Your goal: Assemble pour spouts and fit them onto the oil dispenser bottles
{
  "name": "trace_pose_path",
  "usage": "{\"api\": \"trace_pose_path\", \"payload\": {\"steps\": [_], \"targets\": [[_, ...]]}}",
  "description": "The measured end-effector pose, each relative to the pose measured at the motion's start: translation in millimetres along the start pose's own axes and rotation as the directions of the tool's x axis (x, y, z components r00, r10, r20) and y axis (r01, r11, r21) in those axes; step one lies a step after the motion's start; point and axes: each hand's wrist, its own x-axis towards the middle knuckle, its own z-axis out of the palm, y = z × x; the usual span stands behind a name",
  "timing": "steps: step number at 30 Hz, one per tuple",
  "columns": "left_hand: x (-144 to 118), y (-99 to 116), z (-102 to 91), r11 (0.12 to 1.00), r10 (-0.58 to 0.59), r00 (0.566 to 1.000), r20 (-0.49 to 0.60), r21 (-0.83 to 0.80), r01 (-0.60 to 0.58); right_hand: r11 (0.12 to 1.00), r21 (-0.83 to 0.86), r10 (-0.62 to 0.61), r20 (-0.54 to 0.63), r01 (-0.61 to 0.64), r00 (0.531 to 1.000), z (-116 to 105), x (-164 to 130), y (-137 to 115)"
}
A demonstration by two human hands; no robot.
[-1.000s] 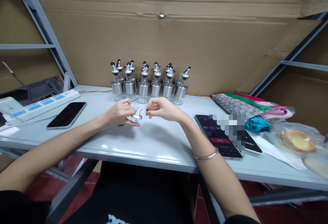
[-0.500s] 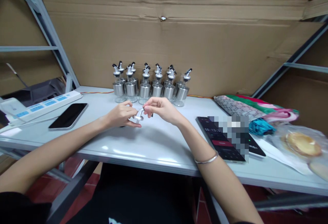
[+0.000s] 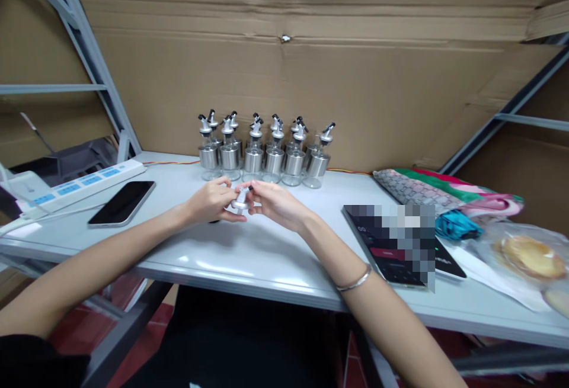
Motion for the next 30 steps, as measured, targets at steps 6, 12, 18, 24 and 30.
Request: {"api": "trace_pose_path", "payload": {"steps": [6, 12, 18, 24, 30], "targets": [[-0.5, -0.4, 2.6, 0.996, 0.087, 0.995, -0.054, 0.016, -0.086, 0.999, 0.042, -0.002, 0.027, 0.001, 1.0, -1.8, -0.3, 1.1], [-1.0, -3.1, -2.0, 0.998, 0.026, 1.0, 0.014, -0.062, -0.025, 0.997, 0.072, -0.04, 0.057, 0.036, 0.998, -3.5, 2.2, 3.8], [-0.9, -16.6, -26.3, 0.936, -0.287, 0.909, 0.301, -0.114, 0.333, 0.99, 0.127, -0.062, -0.05, 0.068, 0.997, -3.4, 4.0, 1.5], [-5.8, -21.6, -38.8, 0.804, -0.514, 0.623, 0.59, 0.078, 0.589, 0.988, 0.156, 0.006, -0.066, 0.004, 0.998, -5.0, 4.4, 1.4], [-5.3, -11.5, -31.6, 0.818, -0.342, 0.647, 0.681, -0.122, 0.561, 0.991, 0.134, 0.005, -0.077, 0.006, 0.997, -2.2, 3.0, 0.9]]}}
